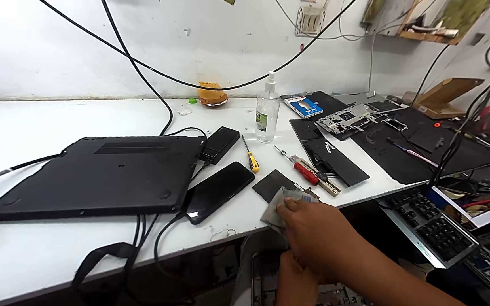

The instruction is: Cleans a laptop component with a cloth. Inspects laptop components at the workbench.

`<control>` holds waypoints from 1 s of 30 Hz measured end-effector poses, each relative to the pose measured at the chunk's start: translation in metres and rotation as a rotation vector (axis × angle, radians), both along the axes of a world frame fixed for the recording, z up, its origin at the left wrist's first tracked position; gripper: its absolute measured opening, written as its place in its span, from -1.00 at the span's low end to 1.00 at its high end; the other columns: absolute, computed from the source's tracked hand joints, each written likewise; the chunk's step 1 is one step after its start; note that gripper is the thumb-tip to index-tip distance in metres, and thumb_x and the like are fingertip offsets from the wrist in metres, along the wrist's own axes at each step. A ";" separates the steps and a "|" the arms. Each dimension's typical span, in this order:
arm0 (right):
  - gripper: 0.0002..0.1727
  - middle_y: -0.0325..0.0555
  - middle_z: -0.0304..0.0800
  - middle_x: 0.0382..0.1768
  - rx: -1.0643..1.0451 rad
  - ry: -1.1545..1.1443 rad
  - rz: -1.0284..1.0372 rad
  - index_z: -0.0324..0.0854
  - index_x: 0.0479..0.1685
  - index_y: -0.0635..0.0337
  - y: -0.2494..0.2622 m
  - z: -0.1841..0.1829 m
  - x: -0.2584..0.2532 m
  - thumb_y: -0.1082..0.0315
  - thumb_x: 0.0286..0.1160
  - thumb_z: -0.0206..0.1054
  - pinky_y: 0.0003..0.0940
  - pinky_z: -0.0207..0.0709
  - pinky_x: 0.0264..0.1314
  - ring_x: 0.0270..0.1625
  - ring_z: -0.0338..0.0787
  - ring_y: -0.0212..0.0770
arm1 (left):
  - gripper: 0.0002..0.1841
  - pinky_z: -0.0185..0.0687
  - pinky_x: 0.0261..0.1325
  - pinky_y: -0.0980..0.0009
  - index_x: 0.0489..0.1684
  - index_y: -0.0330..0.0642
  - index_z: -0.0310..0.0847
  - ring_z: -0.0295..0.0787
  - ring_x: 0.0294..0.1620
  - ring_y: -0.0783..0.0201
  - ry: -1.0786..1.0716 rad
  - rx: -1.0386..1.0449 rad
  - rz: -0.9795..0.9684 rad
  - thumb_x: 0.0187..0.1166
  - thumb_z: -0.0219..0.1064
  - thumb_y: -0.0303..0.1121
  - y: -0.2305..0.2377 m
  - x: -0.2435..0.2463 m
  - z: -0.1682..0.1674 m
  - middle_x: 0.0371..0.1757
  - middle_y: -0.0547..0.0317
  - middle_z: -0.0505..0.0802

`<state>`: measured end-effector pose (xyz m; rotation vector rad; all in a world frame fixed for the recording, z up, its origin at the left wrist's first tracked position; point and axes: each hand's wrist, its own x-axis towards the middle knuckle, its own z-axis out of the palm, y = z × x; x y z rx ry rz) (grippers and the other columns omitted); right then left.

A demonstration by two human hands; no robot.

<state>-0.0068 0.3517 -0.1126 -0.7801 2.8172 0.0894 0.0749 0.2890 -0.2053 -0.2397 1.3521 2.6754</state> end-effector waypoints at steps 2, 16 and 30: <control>-0.40 -0.02 0.34 0.76 -0.054 0.007 0.021 0.31 0.78 0.09 -0.008 -0.013 -0.019 0.08 0.84 -0.11 0.07 0.46 0.58 0.76 0.38 0.03 | -0.89 0.96 -0.11 0.20 -0.12 -0.45 0.64 0.98 -0.22 0.13 -0.002 -0.023 -0.046 0.57 0.23 -0.72 -0.003 0.001 0.003 -0.23 -0.04 0.95; -0.26 0.26 0.35 0.71 0.015 0.064 -0.155 0.28 0.72 0.37 -0.023 -0.016 -0.015 -0.09 0.86 -0.17 0.18 0.55 0.45 0.69 0.45 0.23 | -0.86 0.95 -0.10 0.29 -0.19 -0.38 0.67 0.96 -0.28 0.25 0.032 -0.062 -0.066 0.48 0.27 -0.76 -0.007 0.010 0.003 -0.32 0.10 0.95; -0.13 0.50 0.52 0.49 0.072 0.021 -0.327 0.41 0.51 0.57 -0.033 -0.009 0.000 -0.21 0.82 -0.15 0.20 0.63 0.24 0.48 0.63 0.38 | -0.82 0.85 -0.16 0.46 -0.28 -0.30 0.68 0.88 -0.35 0.47 0.080 -0.153 0.061 0.36 0.27 -0.76 -0.002 0.017 -0.009 -0.42 0.28 0.91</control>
